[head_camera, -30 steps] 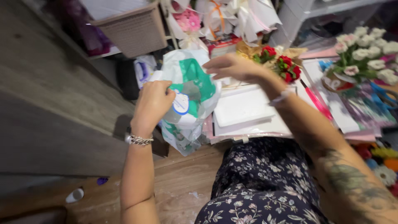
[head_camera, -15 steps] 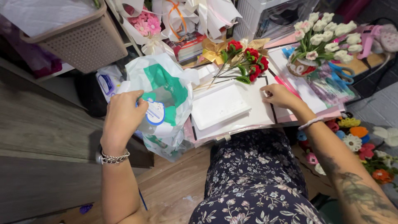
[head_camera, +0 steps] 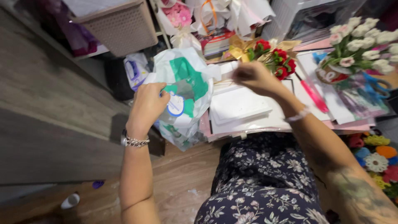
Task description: The person gathers artificial flowers and ribbons from a cluttered workspace, then uses a pink utility knife to cut a white foam block. The person arranges red and white artificial flowers into the foam block.
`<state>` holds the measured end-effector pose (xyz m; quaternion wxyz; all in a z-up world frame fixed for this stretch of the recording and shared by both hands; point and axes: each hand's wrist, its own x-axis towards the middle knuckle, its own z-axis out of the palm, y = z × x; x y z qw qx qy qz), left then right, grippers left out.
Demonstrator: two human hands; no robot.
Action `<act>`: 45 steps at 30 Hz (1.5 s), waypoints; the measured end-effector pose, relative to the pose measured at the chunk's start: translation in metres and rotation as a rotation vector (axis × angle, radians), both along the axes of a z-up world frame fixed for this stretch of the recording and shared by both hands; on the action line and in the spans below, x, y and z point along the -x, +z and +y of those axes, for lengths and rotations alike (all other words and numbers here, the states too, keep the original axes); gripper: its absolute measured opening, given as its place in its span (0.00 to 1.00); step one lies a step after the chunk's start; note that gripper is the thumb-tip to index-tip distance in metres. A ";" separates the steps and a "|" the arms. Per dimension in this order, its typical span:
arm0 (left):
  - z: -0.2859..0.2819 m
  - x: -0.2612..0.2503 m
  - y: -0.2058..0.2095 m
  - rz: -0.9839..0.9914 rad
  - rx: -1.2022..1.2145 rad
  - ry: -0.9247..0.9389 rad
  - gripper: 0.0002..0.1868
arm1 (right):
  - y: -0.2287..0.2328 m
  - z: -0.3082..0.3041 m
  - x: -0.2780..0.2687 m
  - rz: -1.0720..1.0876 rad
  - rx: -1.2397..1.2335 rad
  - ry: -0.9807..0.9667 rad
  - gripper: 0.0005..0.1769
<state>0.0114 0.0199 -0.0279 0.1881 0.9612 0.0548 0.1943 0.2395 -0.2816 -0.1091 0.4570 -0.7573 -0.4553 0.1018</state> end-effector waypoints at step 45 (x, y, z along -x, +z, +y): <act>-0.173 -0.142 -0.127 -0.016 -0.025 -0.457 0.07 | -0.113 -0.194 0.013 -0.474 0.701 -0.944 0.09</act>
